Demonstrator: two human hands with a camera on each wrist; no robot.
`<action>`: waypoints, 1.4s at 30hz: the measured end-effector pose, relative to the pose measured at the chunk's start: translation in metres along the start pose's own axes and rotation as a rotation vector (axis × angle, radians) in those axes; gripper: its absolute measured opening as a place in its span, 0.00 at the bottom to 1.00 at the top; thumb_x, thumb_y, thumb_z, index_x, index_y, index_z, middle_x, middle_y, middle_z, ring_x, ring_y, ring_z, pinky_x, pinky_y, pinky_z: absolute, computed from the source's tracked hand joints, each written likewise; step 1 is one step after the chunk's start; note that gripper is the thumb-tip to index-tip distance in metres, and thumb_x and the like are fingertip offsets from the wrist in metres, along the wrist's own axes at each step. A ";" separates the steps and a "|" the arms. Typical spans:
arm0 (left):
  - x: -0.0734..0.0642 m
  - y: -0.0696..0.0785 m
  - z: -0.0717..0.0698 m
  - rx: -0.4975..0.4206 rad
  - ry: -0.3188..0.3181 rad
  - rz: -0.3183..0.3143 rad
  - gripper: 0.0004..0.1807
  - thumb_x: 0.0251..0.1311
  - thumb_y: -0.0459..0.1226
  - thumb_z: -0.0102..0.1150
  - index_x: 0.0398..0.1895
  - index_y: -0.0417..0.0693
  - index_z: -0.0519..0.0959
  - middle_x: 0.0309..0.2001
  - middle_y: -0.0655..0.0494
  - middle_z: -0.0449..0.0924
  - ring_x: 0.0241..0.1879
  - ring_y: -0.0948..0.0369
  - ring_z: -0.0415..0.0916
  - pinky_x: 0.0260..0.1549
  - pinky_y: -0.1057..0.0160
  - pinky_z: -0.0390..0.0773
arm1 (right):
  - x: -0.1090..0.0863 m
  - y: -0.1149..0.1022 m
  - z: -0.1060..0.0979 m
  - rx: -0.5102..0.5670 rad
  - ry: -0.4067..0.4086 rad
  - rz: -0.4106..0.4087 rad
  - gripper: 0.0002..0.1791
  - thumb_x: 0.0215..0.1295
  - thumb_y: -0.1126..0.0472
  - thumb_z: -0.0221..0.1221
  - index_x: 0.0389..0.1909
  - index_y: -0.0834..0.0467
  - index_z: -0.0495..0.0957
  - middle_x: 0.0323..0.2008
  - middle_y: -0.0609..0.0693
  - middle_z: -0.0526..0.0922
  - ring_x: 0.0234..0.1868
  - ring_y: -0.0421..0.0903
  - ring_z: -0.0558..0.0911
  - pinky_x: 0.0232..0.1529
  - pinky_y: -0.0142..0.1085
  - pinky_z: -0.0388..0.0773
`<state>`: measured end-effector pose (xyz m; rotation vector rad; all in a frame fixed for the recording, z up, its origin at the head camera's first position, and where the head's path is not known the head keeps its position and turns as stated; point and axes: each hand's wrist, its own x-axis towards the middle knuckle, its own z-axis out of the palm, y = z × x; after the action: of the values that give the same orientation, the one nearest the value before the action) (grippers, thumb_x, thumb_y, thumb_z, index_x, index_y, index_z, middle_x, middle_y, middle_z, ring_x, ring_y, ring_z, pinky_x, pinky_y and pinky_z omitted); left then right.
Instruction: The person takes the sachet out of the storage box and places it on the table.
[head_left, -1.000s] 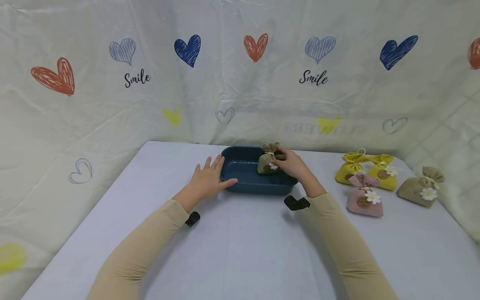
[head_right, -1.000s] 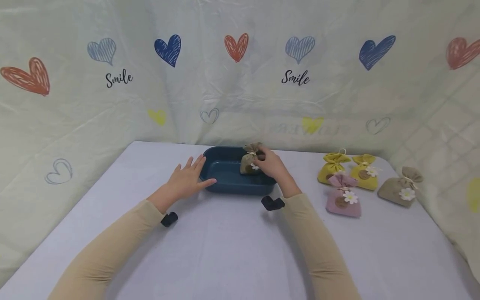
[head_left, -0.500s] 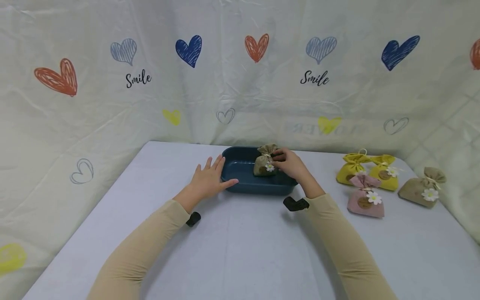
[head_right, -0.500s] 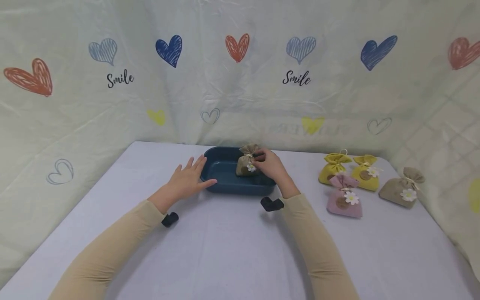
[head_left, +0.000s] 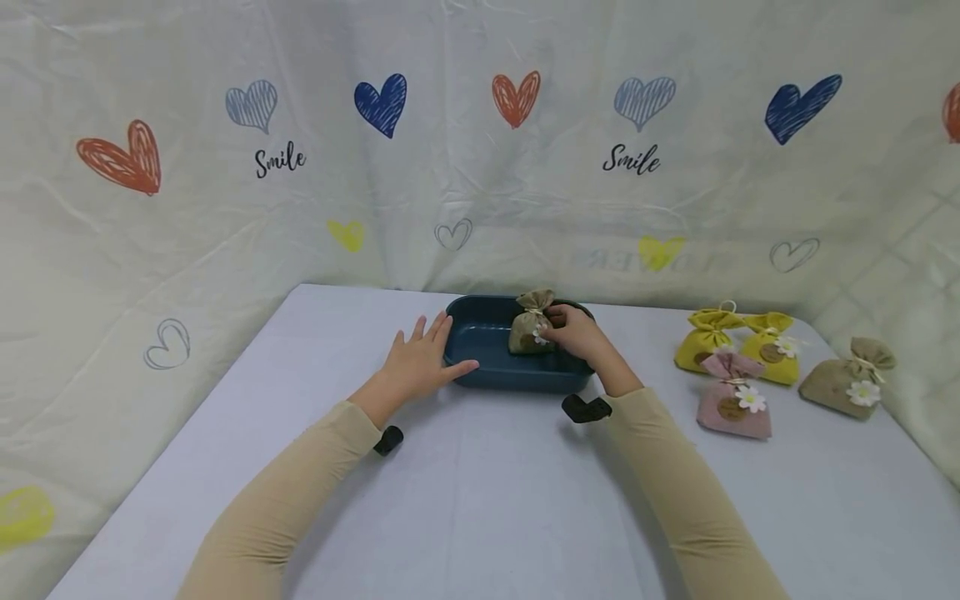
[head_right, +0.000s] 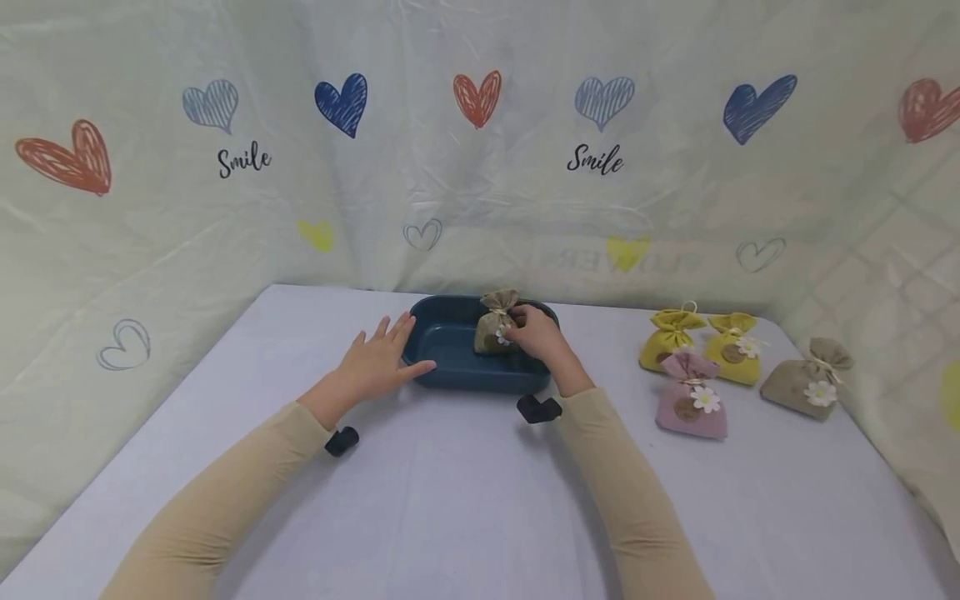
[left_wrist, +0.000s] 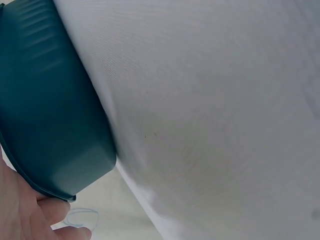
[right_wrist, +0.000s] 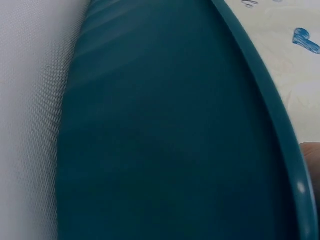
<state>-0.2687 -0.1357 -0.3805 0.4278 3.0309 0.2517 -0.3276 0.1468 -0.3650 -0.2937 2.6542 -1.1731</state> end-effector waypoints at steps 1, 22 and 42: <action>0.000 0.000 0.000 -0.002 0.001 0.002 0.56 0.68 0.72 0.43 0.84 0.44 0.42 0.83 0.49 0.40 0.80 0.43 0.38 0.72 0.33 0.45 | 0.000 0.001 0.001 -0.001 -0.002 0.000 0.35 0.77 0.59 0.55 0.76 0.70 0.57 0.70 0.71 0.66 0.66 0.66 0.72 0.62 0.55 0.73; 0.000 -0.001 0.002 0.002 -0.001 0.003 0.56 0.68 0.72 0.42 0.84 0.45 0.42 0.83 0.49 0.39 0.80 0.43 0.37 0.72 0.33 0.46 | 0.010 0.007 0.006 -0.022 -0.005 -0.039 0.39 0.69 0.64 0.65 0.75 0.71 0.60 0.64 0.73 0.72 0.64 0.66 0.74 0.60 0.55 0.73; 0.001 0.000 0.000 -0.003 -0.013 -0.008 0.56 0.68 0.73 0.41 0.84 0.46 0.40 0.83 0.50 0.38 0.80 0.44 0.37 0.72 0.33 0.45 | 0.004 0.002 0.008 0.048 0.054 -0.025 0.34 0.68 0.62 0.66 0.72 0.65 0.67 0.58 0.71 0.76 0.42 0.61 0.86 0.42 0.47 0.85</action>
<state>-0.2697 -0.1351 -0.3810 0.4156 3.0180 0.2524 -0.3295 0.1415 -0.3720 -0.2917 2.6713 -1.2672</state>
